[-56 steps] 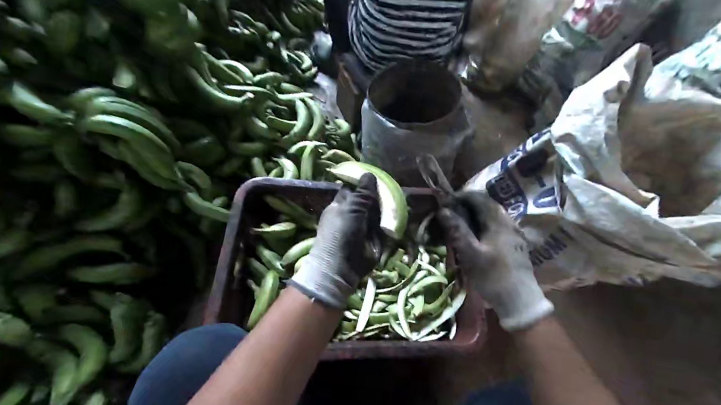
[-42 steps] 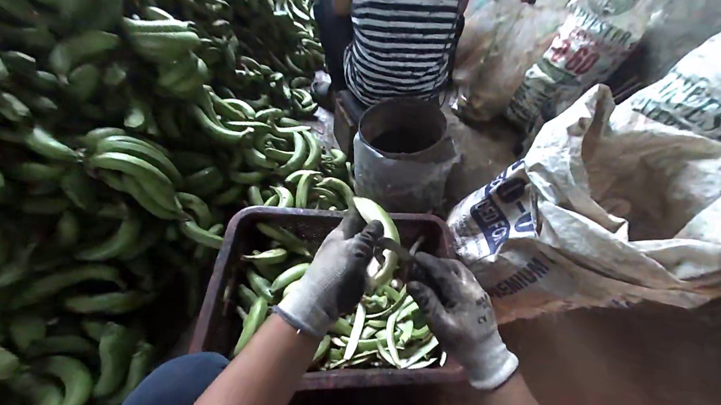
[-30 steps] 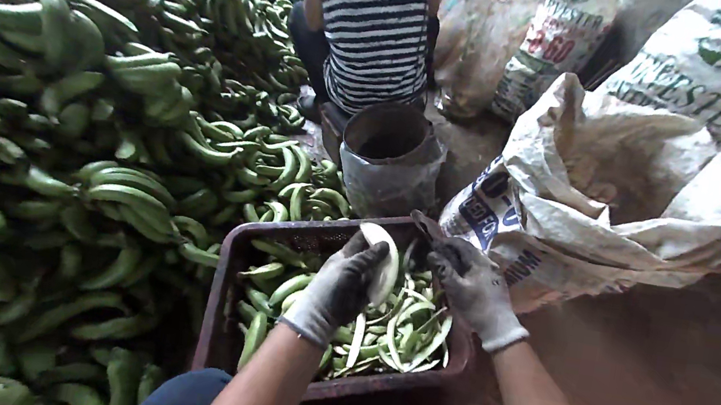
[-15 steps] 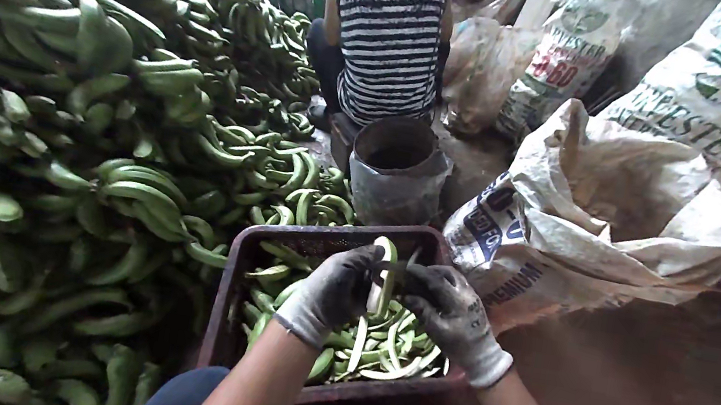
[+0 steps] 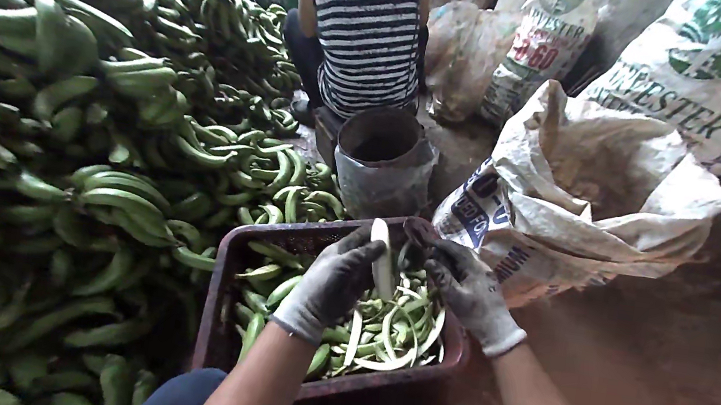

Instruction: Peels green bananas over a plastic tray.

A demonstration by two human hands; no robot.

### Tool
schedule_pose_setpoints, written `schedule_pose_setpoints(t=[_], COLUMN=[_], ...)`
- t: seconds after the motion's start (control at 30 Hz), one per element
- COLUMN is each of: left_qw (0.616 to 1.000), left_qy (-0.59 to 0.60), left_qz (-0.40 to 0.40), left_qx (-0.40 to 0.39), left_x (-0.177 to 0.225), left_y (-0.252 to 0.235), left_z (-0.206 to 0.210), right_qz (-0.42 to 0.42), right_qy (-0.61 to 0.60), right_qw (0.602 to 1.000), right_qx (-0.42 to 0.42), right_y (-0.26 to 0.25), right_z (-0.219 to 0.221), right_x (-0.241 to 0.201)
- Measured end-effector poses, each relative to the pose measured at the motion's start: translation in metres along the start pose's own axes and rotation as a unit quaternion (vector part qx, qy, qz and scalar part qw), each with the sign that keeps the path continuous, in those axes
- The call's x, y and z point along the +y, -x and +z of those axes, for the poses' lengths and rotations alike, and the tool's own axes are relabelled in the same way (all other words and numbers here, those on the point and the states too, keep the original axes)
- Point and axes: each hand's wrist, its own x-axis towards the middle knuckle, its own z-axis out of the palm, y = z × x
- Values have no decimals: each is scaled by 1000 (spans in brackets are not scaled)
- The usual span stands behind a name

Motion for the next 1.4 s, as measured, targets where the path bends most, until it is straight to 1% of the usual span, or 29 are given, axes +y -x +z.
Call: schedule_pose_setpoints(t=[0.03,0.1,0.17,0.23,0.3,0.37,0.43,0.47,0.57,0.6,0.63,0.7,0.77,0.8,0.87,0.93,0.97,1.03,1.13,1.23,1.3,1.33,1.4], left_qw=[998,988,980,984,993,994,989,988,987,987,989,997,1000,1000,999,1000,1000,999,996,998,998,998,997], left_qy=[55,148,186,173,115,72,51,41,15,12,11,11,9,12,18,9,-5,-38,-60,-45,-25,-14,-2], left_qz=[7,-5,-24,-33,-32,-34,-32,-33,-26,-19,-10,6,19,25,34,27,21,1,-23,-21,-13,-10,-2], left_qx=[20,44,64,38,-26,-78,-133,-146,-160,-161,-150,-81,-9,11,10,4,-9,-34,-54,-44,-52,-62,-76], left_x=[1,4,7,7,7,7,6,5,4,4,5,8,11,12,13,14,14,12,8,4,5,6,8], left_y=[-2,-6,-4,0,3,5,6,7,10,9,8,6,5,4,3,3,5,9,9,6,7,7,7], left_z=[-3,-9,-11,-12,-11,-8,-7,-6,-3,-4,-6,-10,-13,-14,-17,-15,-12,-5,4,0,-3,-5,-8], right_qz=[-29,-89,-127,-146,-161,-170,-144,-109,50,93,112,103,39,0,-59,-88,-98,-108,-78,15,85,107,117], right_qy=[-6,-14,-7,-5,-11,-29,-52,-49,26,32,28,-3,-52,-93,-141,-90,-68,-63,-80,-105,-118,-124,-140], right_qw=[1000,996,992,989,987,985,988,993,997,993,992,994,998,996,987,989,989,988,993,994,989,986,983], right_qx=[9,6,-10,-20,-21,-18,-14,-14,-55,-64,-58,-30,-5,-6,-40,-79,-88,-88,-43,11,22,23,30], right_y=[3,11,19,22,21,19,16,12,-4,-8,-10,-5,6,12,24,29,29,28,22,8,-4,-8,-12], right_z=[1,3,7,10,10,9,9,8,0,-3,-6,-12,-16,-16,-17,-18,-16,-10,-2,3,-1,-5,-11], right_x=[-1,-6,-13,-18,-20,-20,-20,-19,-9,-4,1,-3,-12,-15,-19,-20,-21,-23,-23,-12,0,5,11])
